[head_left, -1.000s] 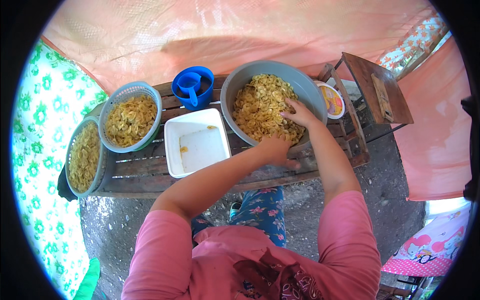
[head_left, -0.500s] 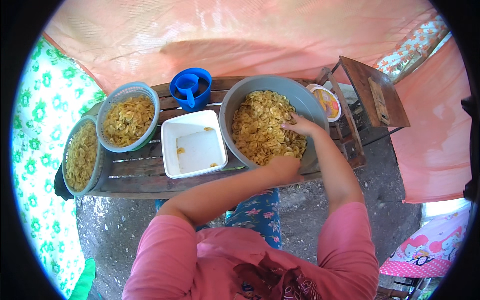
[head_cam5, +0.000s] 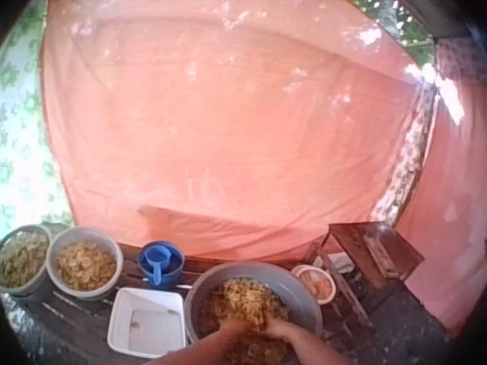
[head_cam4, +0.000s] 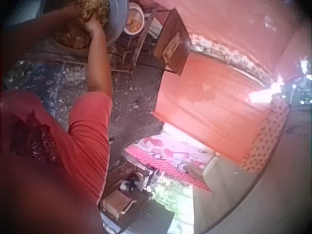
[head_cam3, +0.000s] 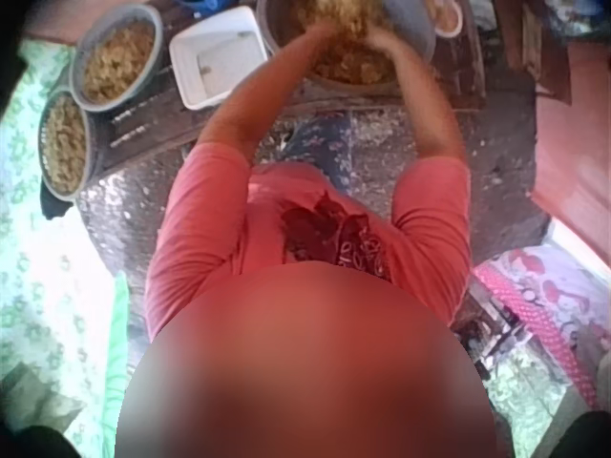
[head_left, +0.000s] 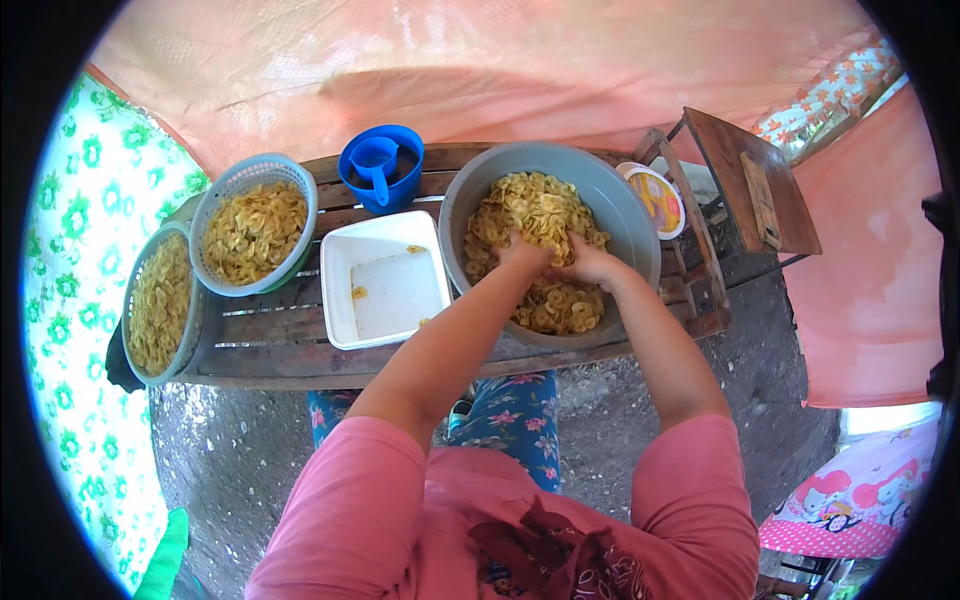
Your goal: The person scoops yellow snack chips from a large bowl into a white rectangular container using a blue scoop, then levels the contents and closes the container with a lid. The person repeats this process multiple times, transferring chips from the large bowl to the container and occasionally adjusting the scoop or container.
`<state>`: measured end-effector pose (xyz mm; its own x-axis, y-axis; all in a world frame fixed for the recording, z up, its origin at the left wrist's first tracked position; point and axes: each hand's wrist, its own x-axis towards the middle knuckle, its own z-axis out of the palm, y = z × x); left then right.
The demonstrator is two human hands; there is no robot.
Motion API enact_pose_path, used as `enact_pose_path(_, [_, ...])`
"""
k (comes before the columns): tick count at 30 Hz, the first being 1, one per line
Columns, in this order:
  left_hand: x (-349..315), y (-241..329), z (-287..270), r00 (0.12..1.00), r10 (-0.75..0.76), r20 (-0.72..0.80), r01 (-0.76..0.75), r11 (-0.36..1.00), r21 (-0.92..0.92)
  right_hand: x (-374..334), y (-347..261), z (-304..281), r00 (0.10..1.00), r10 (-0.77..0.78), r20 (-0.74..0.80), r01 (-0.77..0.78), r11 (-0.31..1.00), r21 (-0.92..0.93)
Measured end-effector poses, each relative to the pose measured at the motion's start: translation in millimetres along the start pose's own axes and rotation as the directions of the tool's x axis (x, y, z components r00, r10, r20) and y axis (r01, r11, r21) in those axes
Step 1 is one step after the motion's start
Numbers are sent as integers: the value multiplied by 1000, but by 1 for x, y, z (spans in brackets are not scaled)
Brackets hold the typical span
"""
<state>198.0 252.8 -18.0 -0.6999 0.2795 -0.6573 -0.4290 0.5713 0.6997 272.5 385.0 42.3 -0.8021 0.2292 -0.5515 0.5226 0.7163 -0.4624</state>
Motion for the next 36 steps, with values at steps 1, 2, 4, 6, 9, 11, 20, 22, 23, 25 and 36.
enact_pose_path(1, [3,-3,0,1000,27,-9,-27,999,-44,-2,-3,1,999,-37,-6,37,999,26])
enact_pose_path(2, [5,-6,0,996,82,-23,-84,993,-86,-5,-6,2,1000,-21,-19,22,998,61])
enact_pose_path(4, [4,-9,-2,992,127,-15,-128,985,-117,-11,-11,4,999,-13,-38,18,989,144])
enact_pose_path(6, [-3,-10,-3,991,124,43,-118,985,-122,-16,-17,6,996,-74,-45,85,945,316])
enact_pose_path(9, [-27,-1,-5,989,150,8,-145,964,-221,-23,-22,8,997,-53,-57,73,879,471])
enact_pose_path(11, [-44,8,-5,991,135,13,-130,974,-188,-26,-25,9,997,-52,-57,75,833,548])
enact_pose_path(20, [-76,21,-19,904,406,133,-322,852,-412,-65,-24,-10,976,-106,-190,204,746,634])
enact_pose_path(22, [-68,16,-20,916,338,217,-175,823,-540,-66,-26,-3,997,-64,-46,79,772,631])
enact_pose_path(23, [-62,14,-20,923,308,232,-110,787,-607,-64,-27,-1,998,-58,33,25,775,631])
enact_pose_path(25, [-55,9,-15,924,339,178,-208,834,-512,-60,-30,6,992,-114,-57,122,728,674])
enact_pose_path(36, [-94,18,-40,948,299,108,-256,919,-299,-66,-42,10,969,-175,-174,246,722,647])
